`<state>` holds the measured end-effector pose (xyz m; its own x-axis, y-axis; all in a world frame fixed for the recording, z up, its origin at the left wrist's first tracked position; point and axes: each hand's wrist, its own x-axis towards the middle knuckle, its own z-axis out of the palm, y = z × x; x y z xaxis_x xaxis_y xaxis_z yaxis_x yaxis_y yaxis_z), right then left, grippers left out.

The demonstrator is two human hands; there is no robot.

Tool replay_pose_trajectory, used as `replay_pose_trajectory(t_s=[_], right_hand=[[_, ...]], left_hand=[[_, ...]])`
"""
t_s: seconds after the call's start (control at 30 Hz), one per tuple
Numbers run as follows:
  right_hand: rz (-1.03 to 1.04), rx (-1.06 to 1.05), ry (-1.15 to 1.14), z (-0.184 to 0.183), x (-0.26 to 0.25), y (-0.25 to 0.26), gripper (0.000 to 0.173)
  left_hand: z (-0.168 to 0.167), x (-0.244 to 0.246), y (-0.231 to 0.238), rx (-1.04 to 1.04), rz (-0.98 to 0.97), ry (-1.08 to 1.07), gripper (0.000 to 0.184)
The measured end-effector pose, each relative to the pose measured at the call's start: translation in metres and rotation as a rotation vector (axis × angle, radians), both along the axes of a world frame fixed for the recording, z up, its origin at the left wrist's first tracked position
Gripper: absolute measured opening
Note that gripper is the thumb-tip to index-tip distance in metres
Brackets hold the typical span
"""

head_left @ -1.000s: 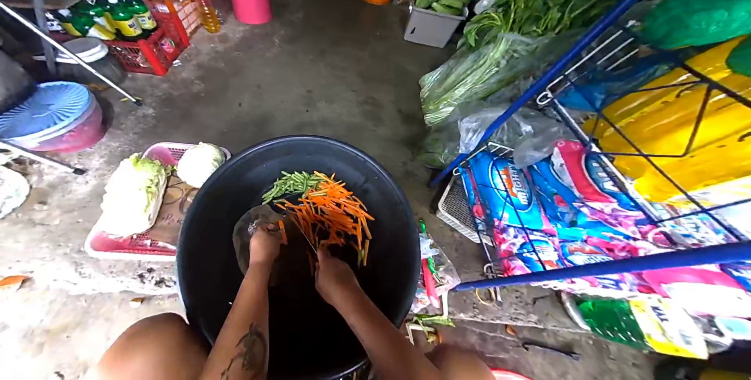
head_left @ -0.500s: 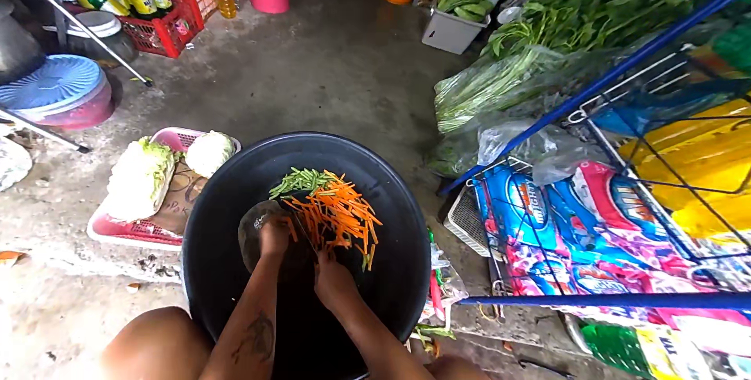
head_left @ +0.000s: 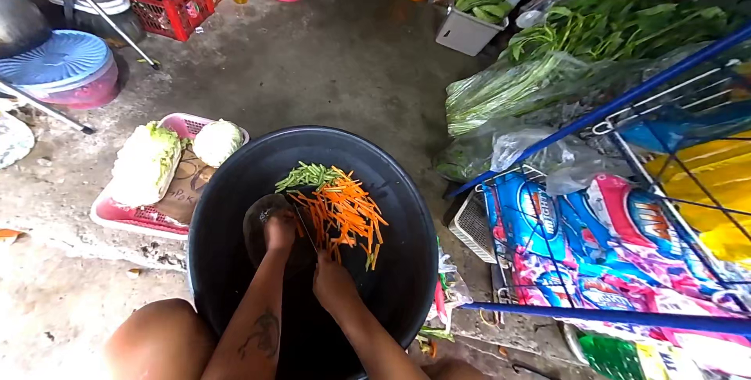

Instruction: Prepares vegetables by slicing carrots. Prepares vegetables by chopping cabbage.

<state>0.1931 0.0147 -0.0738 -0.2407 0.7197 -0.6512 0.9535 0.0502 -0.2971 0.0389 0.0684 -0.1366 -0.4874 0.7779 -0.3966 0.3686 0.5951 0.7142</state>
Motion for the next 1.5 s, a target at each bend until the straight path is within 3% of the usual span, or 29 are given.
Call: replay_pose_trajectory(t_s=[0.6,0.93,1.03,1.27,1.33,1.43,1.47,1.5], right_hand=[[-0.062,-0.064,0.020,-0.023,-0.008,0.001,0.048],[0.002,-0.253,-0.064,0.053,0.033,-0.016,0.058],[-0.008,-0.299,-0.079,0.056,0.046,-0.019,0.053],[-0.192,-0.051,0.001,0.082,0.085,0.015,0.049],[-0.254,-0.019,0.053,0.095,0.098,0.025,0.049],[-0.321,0.003,0.138,0.109,0.114,0.032,0.047],[-0.338,0.006,0.156,0.111,0.118,0.034,0.045],[-0.350,0.011,0.164,0.112,0.121,0.034,0.045]], left_hand=[[0.008,0.004,0.000,-0.016,-0.057,0.104,0.028],[0.004,0.005,0.001,-0.009,-0.080,0.114,0.029],[0.009,0.010,0.000,-0.005,-0.100,0.156,0.031],[0.032,0.032,0.008,-0.209,-0.267,0.331,0.052],[0.030,0.040,0.017,-0.155,-0.241,0.212,0.056],[0.019,0.058,0.038,0.113,-0.188,-0.318,0.050],[0.019,0.063,0.047,0.130,-0.221,-0.329,0.044],[0.021,0.064,0.055,0.092,-0.279,-0.189,0.039]])
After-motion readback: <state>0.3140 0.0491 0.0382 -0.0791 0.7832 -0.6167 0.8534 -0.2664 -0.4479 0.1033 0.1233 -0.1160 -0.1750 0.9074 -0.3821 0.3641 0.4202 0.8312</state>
